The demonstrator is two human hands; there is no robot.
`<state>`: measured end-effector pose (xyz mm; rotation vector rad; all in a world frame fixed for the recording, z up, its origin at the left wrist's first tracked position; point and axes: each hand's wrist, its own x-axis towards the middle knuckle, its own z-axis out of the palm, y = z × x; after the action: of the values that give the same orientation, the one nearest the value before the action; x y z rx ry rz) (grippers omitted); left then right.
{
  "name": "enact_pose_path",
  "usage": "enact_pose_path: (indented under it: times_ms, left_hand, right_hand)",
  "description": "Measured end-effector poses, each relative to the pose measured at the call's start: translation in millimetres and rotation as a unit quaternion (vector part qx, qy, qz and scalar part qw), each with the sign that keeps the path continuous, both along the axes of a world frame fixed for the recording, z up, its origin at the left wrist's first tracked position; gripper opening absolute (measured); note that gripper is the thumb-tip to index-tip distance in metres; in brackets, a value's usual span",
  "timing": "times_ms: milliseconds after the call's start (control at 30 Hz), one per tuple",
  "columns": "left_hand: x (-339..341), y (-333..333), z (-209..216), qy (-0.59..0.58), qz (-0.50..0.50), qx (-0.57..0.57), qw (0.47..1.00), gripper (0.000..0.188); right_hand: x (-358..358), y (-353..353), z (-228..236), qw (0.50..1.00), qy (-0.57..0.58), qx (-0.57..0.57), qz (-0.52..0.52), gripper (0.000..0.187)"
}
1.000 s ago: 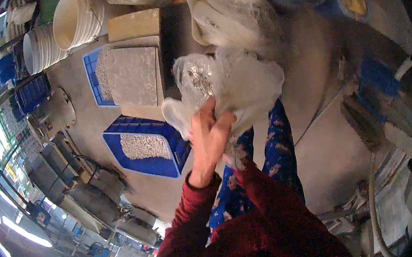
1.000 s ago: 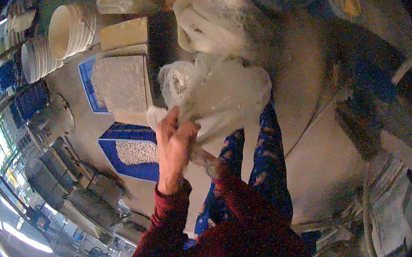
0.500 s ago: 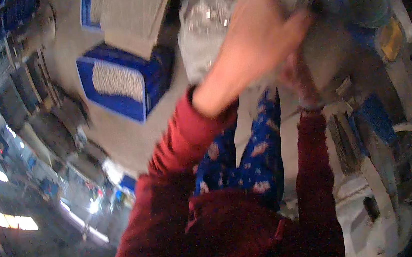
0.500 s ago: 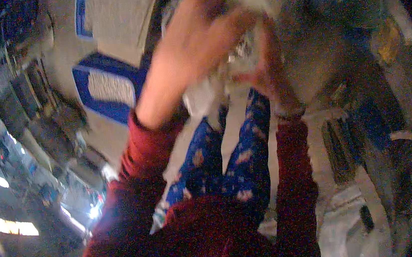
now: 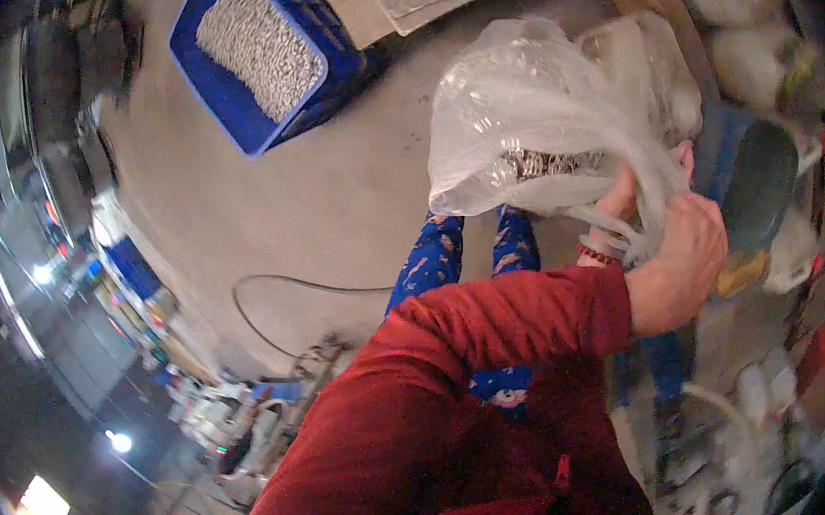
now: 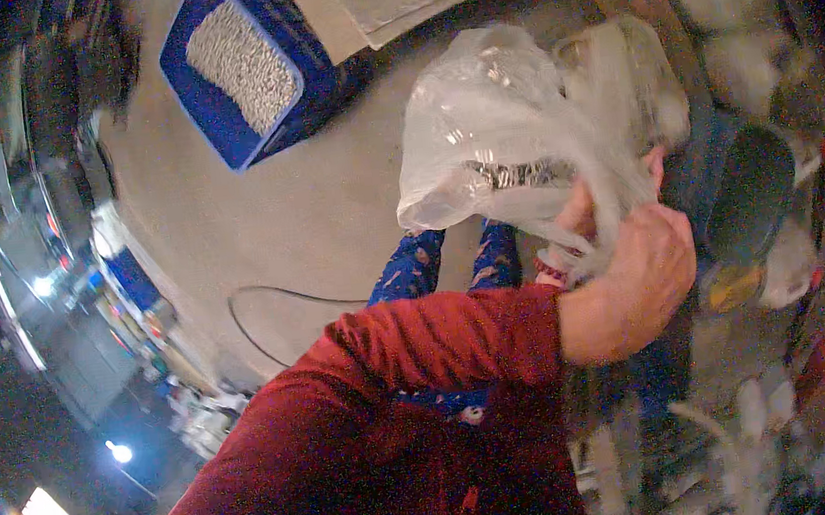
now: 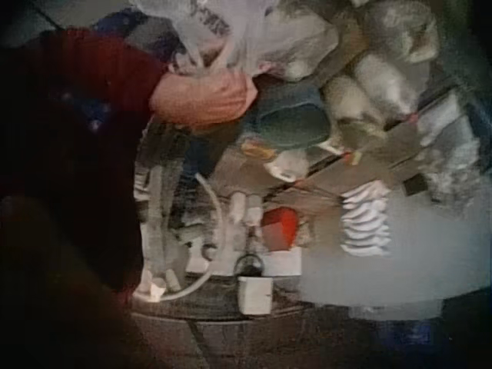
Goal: The person handles small metallic parts, transferring them from a plastic bag into a blue bin and then into a larger white bag. They also pour a white granular substance from a plastic jug into the same bag and seal it.
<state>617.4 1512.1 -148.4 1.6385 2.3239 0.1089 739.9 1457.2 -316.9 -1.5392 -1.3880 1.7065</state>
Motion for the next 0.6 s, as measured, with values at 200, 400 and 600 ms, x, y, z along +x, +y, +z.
enact_pose_path:
  times_ms: [200, 400, 600]
  left_hand:
    - [-34, -55, -10, -0.125, 0.039, 0.172, 0.976, 0.044]
    - [-64, -280, -69, -0.172, 0.574, 0.119, 0.792, 0.05]
    - [-59, -318, -283, -0.627, 0.775, 0.056, 0.049, 0.104]
  right_hand:
    - [-53, 60, 7, 0.988, 0.134, 0.019, -0.075, 0.061]
    - [-116, 96, 22, 0.947, 0.264, -0.126, -0.13, 0.043]
    - [-131, 67, 56, 0.948, 0.089, -0.155, -0.264, 0.04]
